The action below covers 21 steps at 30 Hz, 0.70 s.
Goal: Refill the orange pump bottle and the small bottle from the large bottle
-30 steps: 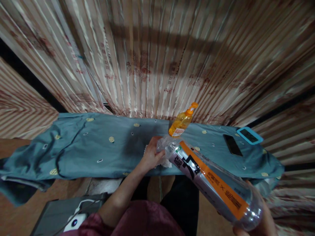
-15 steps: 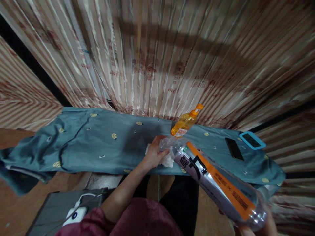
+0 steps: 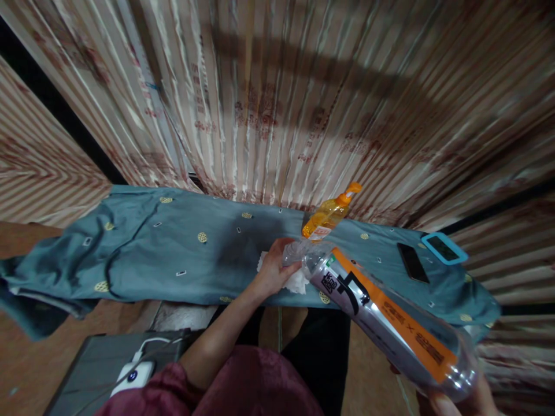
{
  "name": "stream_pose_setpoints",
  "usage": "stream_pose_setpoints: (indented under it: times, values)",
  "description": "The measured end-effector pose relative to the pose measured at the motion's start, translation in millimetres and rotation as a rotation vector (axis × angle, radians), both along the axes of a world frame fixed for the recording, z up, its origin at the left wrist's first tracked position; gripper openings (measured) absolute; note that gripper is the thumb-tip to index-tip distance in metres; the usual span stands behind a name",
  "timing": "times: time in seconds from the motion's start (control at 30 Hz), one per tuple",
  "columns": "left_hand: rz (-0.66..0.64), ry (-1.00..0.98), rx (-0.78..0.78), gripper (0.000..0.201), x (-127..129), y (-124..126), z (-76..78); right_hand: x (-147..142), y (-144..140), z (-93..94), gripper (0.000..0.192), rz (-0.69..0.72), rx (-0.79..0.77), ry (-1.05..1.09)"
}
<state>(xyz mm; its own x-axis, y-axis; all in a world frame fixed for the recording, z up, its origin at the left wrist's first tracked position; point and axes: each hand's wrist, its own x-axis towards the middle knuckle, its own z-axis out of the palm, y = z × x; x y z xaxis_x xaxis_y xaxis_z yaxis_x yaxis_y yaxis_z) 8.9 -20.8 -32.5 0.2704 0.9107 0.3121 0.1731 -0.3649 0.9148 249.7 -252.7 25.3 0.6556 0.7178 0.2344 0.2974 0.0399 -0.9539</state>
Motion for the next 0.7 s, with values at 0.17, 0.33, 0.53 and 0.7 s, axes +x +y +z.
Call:
stream_pose_setpoints:
  times: [0.17, 0.33, 0.53, 0.7]
  values:
    - [0.008, -0.004, 0.001, 0.045, 0.7, -0.1, 0.5, 15.6, -1.8, -3.9, 0.086, 0.035, -0.020, 0.021]
    - [-0.001, -0.001, 0.008, 0.047, 0.5, 1.0, -0.3, 16.3, -3.3, -3.7, 0.088, 0.040, -0.010, 0.037]
    - [-0.004, 0.006, 0.004, 0.046, -0.1, 1.5, -1.2, 12.6, -2.3, -0.4, 0.089, 0.038, -0.015, 0.055]
    - [0.000, -0.007, -0.006, 0.045, -0.4, 0.6, 1.1, 16.5, -2.1, -2.0, 0.088, 0.029, -0.029, 0.050]
